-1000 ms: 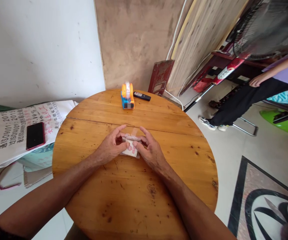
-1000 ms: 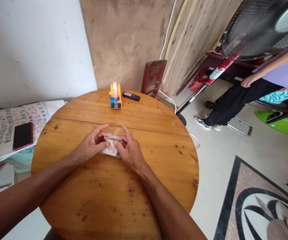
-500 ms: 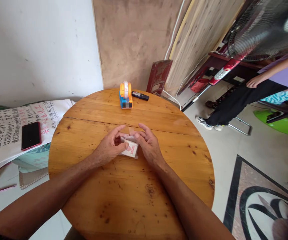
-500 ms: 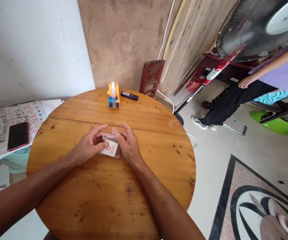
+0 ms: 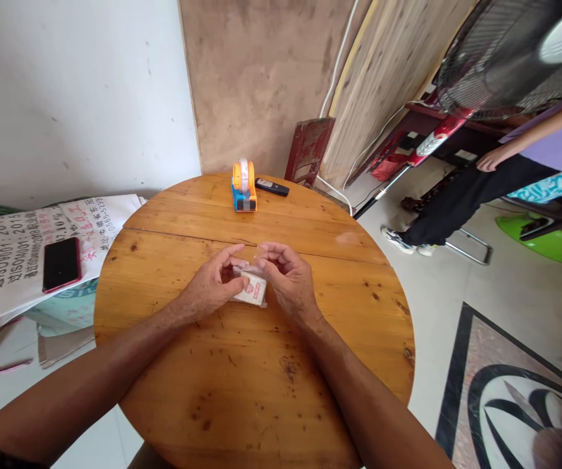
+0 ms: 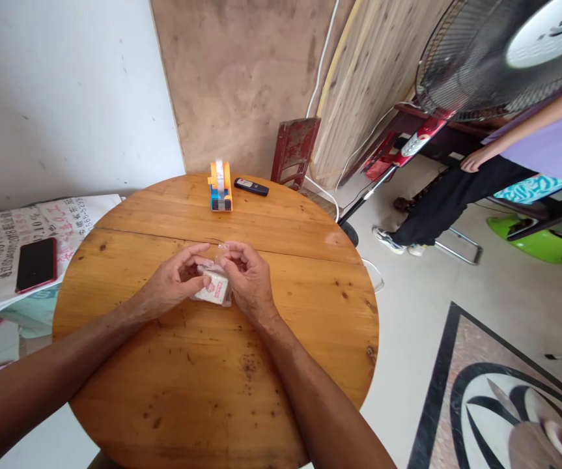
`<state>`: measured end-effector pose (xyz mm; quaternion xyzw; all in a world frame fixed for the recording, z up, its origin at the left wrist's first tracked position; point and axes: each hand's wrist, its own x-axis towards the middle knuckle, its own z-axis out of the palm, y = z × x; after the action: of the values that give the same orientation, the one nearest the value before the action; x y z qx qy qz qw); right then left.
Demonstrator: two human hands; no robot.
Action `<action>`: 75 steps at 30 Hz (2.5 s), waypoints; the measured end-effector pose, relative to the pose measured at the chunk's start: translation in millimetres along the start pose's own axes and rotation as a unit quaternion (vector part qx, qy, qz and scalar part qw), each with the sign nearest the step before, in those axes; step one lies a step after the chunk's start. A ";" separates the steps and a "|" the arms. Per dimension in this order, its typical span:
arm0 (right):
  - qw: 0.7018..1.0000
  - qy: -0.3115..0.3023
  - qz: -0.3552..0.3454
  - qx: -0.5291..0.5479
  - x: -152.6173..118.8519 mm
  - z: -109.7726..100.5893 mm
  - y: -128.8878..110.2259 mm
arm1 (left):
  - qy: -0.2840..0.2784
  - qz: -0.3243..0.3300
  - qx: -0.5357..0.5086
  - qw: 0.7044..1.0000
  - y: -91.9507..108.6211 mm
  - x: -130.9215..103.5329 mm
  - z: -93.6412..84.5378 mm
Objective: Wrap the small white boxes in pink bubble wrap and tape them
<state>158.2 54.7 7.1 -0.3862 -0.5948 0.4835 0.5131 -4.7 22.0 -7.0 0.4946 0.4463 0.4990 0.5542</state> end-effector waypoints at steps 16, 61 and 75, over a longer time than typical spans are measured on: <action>0.962 -0.049 -0.128 -0.237 -15.1 -2.1 -8.0 | -0.034 -0.033 -0.006 0.999 0.8 1.4 -6.2; 0.830 -0.237 -0.206 -0.460 -13.9 -34.7 -19.5 | 0.004 -0.015 0.064 0.998 6.6 5.2 -11.5; 0.829 -0.245 -0.224 -0.450 -13.1 -36.9 -19.0 | 0.050 0.017 0.074 0.996 11.1 5.7 -14.2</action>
<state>197.5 44.3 22.6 -0.2993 -0.9228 0.1129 0.2147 -19.3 29.2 2.4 0.5166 0.5007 0.4977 0.4845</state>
